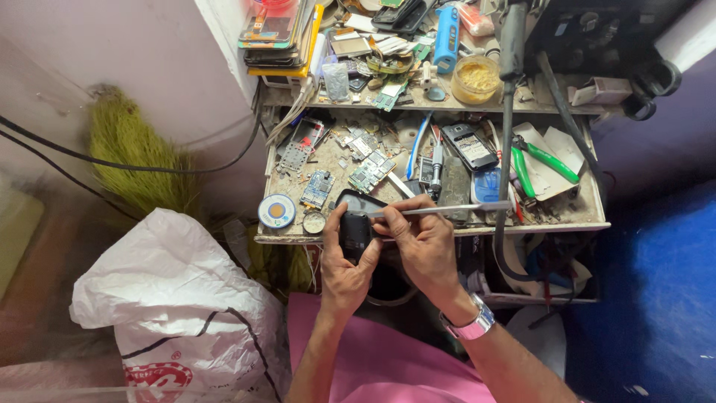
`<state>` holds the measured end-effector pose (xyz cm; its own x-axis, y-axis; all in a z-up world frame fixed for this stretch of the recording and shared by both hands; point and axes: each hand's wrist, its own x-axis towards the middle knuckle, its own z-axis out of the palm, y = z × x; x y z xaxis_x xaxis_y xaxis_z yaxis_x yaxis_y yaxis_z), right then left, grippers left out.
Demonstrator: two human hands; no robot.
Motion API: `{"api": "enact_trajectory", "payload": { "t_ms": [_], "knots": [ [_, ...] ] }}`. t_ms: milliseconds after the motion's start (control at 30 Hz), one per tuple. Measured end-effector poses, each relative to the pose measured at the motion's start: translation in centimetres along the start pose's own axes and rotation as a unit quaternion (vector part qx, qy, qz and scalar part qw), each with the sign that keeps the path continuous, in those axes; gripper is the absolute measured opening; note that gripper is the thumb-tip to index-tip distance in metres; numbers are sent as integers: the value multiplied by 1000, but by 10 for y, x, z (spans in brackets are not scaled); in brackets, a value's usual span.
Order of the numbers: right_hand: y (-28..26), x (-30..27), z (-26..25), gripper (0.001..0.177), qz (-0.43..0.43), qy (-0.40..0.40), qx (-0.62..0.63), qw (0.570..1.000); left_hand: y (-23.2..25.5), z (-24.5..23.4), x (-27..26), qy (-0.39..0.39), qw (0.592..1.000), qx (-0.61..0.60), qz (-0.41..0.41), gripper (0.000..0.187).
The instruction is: The person disassembles a mobile phone using their hands and a thin flat tool to remove the outer casing and battery. They then use a multimeter to probe the device's internal circuitry and continue to separate the internal components on a cluttered workbench.
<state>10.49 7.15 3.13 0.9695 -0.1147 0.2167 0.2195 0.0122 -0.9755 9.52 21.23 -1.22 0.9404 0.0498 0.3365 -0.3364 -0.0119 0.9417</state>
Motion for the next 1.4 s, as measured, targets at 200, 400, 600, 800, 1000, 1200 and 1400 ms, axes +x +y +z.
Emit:
{"api": "enact_trajectory", "payload": {
  "t_ms": [200,400,600,800,1000,1200,1400],
  "knots": [
    [2,3,-5,17,23,-27,67,997,-1,0,0,0,1000,15,13,71],
    [10,-1,-8,19,44,-18,81,996,-3,0,0,-1,1000,4,30,70],
    [10,-1,-5,18,87,-8,170,982,-9,-5,1,-31,994,-102,-22,70],
    [7,-6,1,17,70,-21,172,982,-22,-15,-1,-61,992,-108,-5,69],
    [5,-5,-2,17,80,-27,140,987,-29,-16,-4,-69,994,-89,11,70],
    [-1,-7,3,16,44,-21,105,993,-30,-14,-3,-64,994,-90,15,69],
    [-12,-15,10,13,-21,8,-72,997,-30,-14,-2,-56,997,-57,20,69]
  ]
}}
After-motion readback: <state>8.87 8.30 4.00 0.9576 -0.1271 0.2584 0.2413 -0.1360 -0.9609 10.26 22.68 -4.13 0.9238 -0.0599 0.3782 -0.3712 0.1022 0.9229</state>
